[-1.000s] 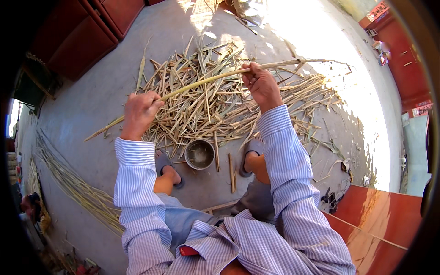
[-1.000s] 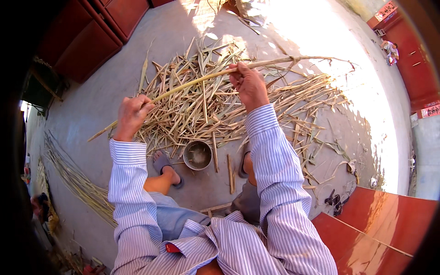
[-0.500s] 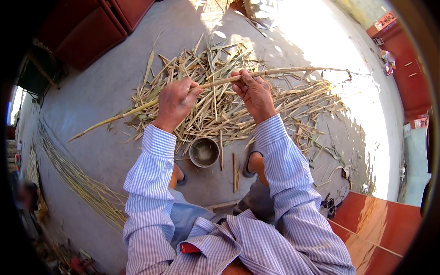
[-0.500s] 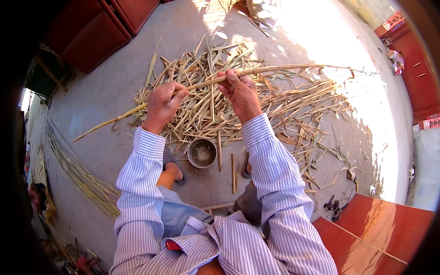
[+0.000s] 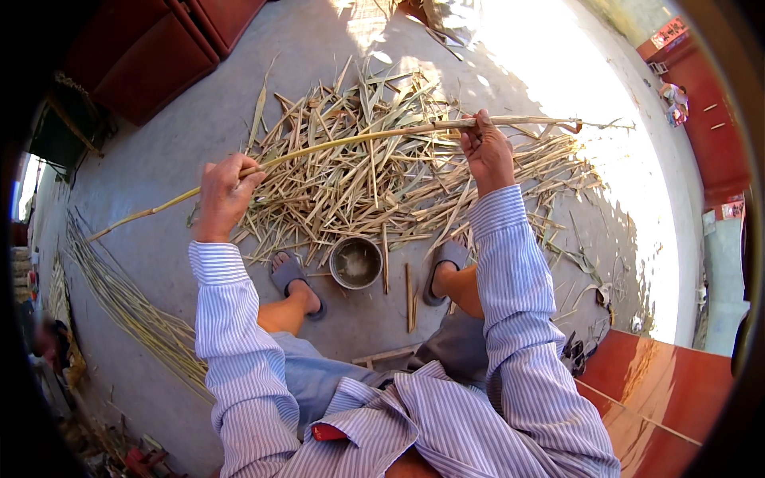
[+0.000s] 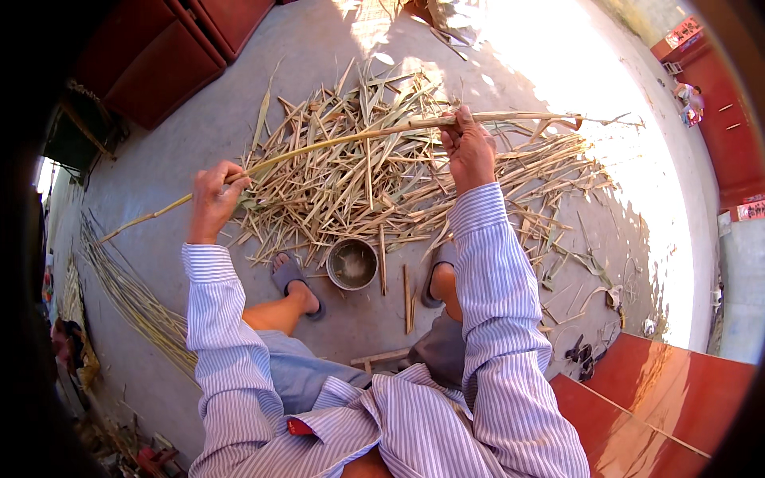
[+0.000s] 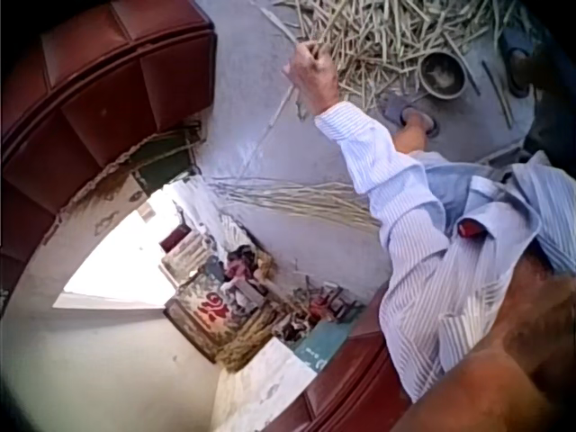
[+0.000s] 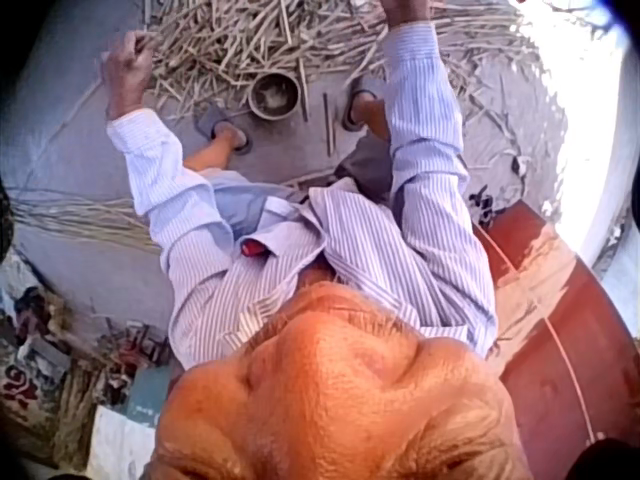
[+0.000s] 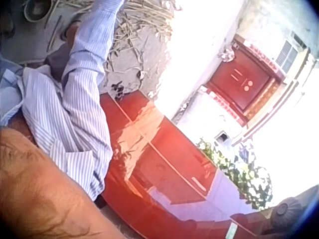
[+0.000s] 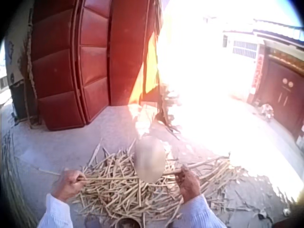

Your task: The person sits on the ground and repeatedly picks up dried plant stalks, strips off the outer layers by hand, and discards the debris. The person handles the stalks one at a time, separating usable pieces from waste.

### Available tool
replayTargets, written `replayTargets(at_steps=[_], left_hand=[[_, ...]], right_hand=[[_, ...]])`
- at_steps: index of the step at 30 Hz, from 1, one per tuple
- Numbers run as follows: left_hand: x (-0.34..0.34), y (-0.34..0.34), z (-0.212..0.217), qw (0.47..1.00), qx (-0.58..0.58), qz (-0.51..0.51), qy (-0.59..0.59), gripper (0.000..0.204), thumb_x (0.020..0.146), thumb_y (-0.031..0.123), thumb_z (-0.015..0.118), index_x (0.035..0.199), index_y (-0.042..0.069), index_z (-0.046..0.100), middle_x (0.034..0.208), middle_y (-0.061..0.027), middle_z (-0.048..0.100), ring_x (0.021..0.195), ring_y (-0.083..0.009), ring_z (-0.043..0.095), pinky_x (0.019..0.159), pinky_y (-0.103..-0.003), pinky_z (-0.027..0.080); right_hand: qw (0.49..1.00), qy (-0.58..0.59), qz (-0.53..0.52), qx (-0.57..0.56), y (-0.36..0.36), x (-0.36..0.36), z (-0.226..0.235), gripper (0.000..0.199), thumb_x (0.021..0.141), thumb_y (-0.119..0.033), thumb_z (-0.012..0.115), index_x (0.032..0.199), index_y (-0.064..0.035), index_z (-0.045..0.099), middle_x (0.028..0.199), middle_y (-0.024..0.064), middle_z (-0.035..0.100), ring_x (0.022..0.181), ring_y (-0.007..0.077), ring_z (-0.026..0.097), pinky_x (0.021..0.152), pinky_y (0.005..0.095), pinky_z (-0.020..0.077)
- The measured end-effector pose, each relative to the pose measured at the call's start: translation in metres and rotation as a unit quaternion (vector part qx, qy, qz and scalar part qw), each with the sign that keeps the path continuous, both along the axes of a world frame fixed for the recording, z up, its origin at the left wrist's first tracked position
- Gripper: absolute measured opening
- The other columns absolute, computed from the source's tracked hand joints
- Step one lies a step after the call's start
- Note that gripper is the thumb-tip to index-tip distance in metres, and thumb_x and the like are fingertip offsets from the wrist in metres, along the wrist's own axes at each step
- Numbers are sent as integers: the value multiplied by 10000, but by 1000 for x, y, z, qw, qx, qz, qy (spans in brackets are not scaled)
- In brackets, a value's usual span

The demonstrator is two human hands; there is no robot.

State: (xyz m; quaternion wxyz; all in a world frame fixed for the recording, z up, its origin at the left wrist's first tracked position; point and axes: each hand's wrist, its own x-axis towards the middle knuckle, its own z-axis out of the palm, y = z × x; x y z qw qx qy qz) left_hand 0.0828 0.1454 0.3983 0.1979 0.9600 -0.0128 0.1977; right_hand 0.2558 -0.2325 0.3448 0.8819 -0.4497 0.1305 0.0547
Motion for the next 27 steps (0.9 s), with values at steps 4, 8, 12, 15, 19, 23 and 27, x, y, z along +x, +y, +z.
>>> replayTargets(at_steps=[4,8,12,15,19,23,27], left_hand=[[29,-75,0,993,-20,-94,-67,209,806,239,723,922,83,650,841,-52,678,748,-237,609,717,-341,398],[37,-91,-9,995,-49,-84,-4,196,819,250,720,866,69,662,774,-81,677,687,-235,629,620,-351,434],[35,-73,-13,983,-170,-49,47,163,837,199,719,863,48,665,772,-71,688,689,-178,646,590,-322,467],[39,-76,-24,973,-212,-65,59,160,856,172,713,885,23,665,723,-41,665,633,-109,594,565,-290,451],[49,-102,-15,973,-213,-53,65,208,840,259,711,844,60,651,675,-92,633,609,-241,611,544,-361,442],[49,-108,-13,992,-104,-66,-37,182,818,213,727,806,63,625,673,-77,631,597,-240,581,575,-360,419],[46,-98,-4,986,-2,-98,-136,177,783,185,743,769,83,598,678,-69,641,640,-280,570,648,-381,394]], right_hand=[[996,-8,88,-4,47,-35,13,211,935,-251,640,959,-43,616,894,82,697,761,149,677,568,205,554],[999,-21,38,-18,24,-21,6,192,947,-251,622,946,-59,610,851,66,686,710,112,652,567,189,555],[999,-15,38,19,1,-6,6,204,968,-251,588,1007,-50,596,931,65,685,775,108,641,651,205,558],[979,-12,195,51,55,-46,18,191,986,-175,544,1131,-50,555,1118,99,672,971,166,657,798,261,548],[980,-55,189,39,83,-59,13,226,983,-188,559,1155,-42,564,1079,85,678,947,145,658,775,252,539],[988,-65,141,6,87,-58,11,218,959,-237,606,1039,-34,605,964,73,697,837,132,671,703,227,545],[997,-54,57,18,65,-38,11,181,943,-220,631,936,-39,624,864,58,692,758,128,672,608,209,547]])
